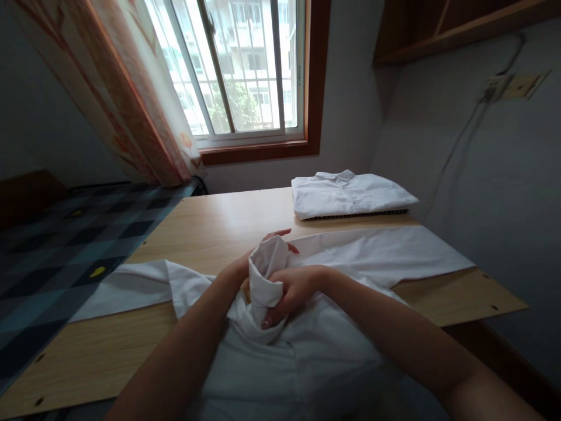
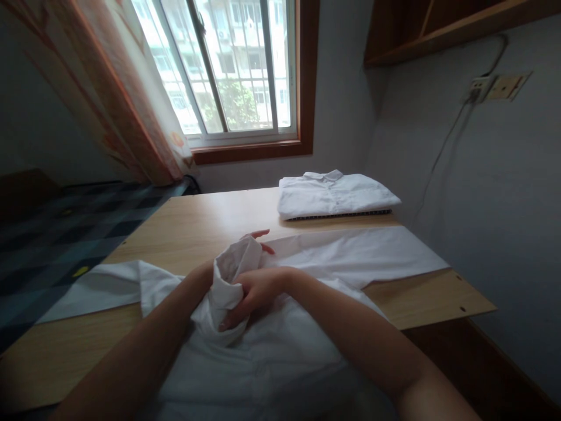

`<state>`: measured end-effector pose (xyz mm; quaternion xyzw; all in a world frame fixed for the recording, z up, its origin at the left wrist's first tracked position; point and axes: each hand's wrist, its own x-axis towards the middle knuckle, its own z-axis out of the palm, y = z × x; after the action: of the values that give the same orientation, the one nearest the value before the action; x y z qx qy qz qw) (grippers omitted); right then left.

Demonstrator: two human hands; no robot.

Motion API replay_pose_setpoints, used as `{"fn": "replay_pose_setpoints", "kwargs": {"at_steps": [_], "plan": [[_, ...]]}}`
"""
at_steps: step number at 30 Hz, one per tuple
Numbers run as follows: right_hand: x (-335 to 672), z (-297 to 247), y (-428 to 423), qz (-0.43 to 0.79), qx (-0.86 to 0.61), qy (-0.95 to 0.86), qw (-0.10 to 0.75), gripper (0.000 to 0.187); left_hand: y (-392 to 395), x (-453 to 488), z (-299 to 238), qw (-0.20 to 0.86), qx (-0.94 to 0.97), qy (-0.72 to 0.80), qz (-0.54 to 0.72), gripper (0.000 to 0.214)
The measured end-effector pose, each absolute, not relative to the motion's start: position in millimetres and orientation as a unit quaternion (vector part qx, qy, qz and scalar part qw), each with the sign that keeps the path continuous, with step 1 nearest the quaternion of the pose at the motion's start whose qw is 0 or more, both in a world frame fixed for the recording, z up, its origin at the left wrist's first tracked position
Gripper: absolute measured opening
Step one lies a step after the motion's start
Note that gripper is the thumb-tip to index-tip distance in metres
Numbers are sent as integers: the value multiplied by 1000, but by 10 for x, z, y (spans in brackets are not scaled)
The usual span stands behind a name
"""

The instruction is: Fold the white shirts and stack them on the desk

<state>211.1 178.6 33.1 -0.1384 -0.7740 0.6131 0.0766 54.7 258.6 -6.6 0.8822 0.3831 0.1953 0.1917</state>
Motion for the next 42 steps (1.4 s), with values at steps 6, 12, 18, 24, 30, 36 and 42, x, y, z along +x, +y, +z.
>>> {"fn": "replay_pose_setpoints", "kwargs": {"at_steps": [6, 12, 18, 24, 30, 36, 42], "plan": [[2149, 398, 1780, 584, -150, -794, 80, 20, 2641, 502, 76, 168, 885, 379, 212, 33], [2343, 591, 1778, 549, -155, -811, 128, 21, 2625, 385, 299, 200, 874, 358, 261, 45], [2674, 1016, 1582, 533, -203, -792, 218, 28, 2388, 82, 747, 291, 837, 346, 309, 60], [3071, 1199, 1418, 600, -229, -739, 205, 38, 2242, -170, 1031, 318, 762, 350, 442, 27], [3474, 1204, 1553, 635, -310, -653, 273, 35, 2099, -55, 1288, 218, 795, 323, 465, 15], [3559, 1159, 1648, 634, -382, -580, 341, 31, 2053, 269, 1197, 410, 704, 296, 499, 11], [3800, 1015, 1726, 606, -403, -539, 424, 23, 2010, 410, 1123, 461, 740, 339, 354, 27]]}}
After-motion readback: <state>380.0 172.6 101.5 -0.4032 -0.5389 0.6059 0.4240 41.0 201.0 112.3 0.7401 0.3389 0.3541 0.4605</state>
